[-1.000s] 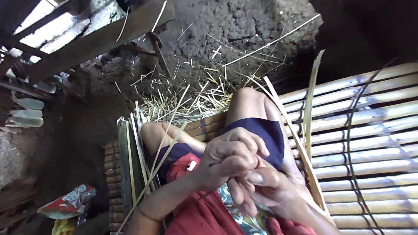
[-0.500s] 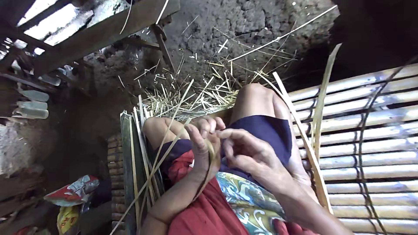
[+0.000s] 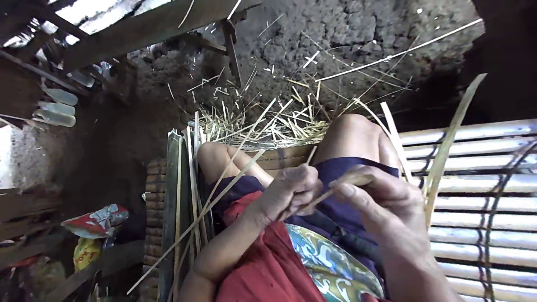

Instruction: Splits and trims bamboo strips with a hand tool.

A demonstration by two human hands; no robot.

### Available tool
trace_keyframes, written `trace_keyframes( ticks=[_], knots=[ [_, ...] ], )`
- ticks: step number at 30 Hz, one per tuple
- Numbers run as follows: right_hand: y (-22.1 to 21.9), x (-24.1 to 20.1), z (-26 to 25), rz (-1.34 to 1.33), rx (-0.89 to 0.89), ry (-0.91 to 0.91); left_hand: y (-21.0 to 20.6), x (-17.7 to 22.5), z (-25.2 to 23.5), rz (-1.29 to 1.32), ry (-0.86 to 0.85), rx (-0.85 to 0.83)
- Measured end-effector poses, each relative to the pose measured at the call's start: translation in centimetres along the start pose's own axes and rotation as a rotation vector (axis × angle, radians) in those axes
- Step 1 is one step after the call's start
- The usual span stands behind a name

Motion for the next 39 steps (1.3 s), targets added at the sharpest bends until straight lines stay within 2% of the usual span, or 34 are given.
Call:
trace_keyframes(
  ticks=[2,5,10,11,12,15,17,19,22,26,27,28,31,33,35,37,39],
  knots=[
    [-0.3,0.4,-0.3,0.066,-0.035,0.004,0.5,0.0,-0.3,0.039,-0.053,0.149],
    [-2.8,1.4,0.7,0.21,-0.232,0.01,2.1,0.9,-0.8,0.061,-0.134,0.297],
    [-5.5,-0.1,4.7,-0.184,-0.809,0.021,6.2,5.2,0.1,0.096,-0.347,0.394],
    [-5.6,0.0,4.9,-0.182,-0.82,0.026,6.4,5.1,0.2,0.114,-0.351,0.385],
    [-5.1,0.5,4.4,-0.131,-0.754,0.013,6.2,4.5,0.0,0.114,-0.314,0.352],
    [-1.4,1.7,1.0,0.082,-0.339,-0.059,3.4,0.4,0.2,0.029,-0.072,0.179],
    [0.4,1.5,-0.7,0.11,-0.169,-0.045,2.5,-1.1,0.7,0.018,-0.008,0.156],
    [-1.0,1.3,-1.0,0.163,-0.215,0.0,2.8,-1.1,0.5,0.049,-0.022,0.232],
    [-4.9,2.0,0.8,0.249,-0.437,0.046,4.6,1.4,-0.5,0.058,-0.157,0.325],
    [-8.3,1.2,5.8,-0.09,-0.902,0.035,8.3,5.2,-0.3,0.193,-0.363,0.429],
    [-8.4,1.1,6.1,-0.135,-0.918,0.019,8.4,5.2,-0.2,0.204,-0.365,0.416],
    [-7.8,1.3,5.7,-0.131,-0.853,-0.003,7.9,4.6,0.0,0.189,-0.333,0.375],
    [-3.0,2.2,1.6,-0.009,-0.441,-0.097,5.0,0.4,1.4,0.11,-0.09,0.21],
    [-1.0,2.0,-0.3,0.061,-0.258,-0.089,3.8,-1.5,2.2,0.161,-0.017,0.179],
    [-2.2,2.0,-0.5,0.124,-0.298,-0.058,3.5,-1.7,2.5,0.214,-0.075,0.291],
    [-4.8,2.5,0.3,0.114,-0.455,-0.056,4.1,-0.9,2.3,0.239,-0.18,0.433],
    [-6.0,2.7,1.7,-0.055,-0.65,-0.077,5.4,0.4,2.5,0.254,-0.264,0.533]
  ],
)
Point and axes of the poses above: each hand's wrist, its own z-axis away from the middle knuckle, its own y-axis out of the back of the hand, x = y × z, the point moved 8 cm from there along -z, towards the middle knuckle, and after that the axes turned 1 degree about -y, right-handed, at the moved point
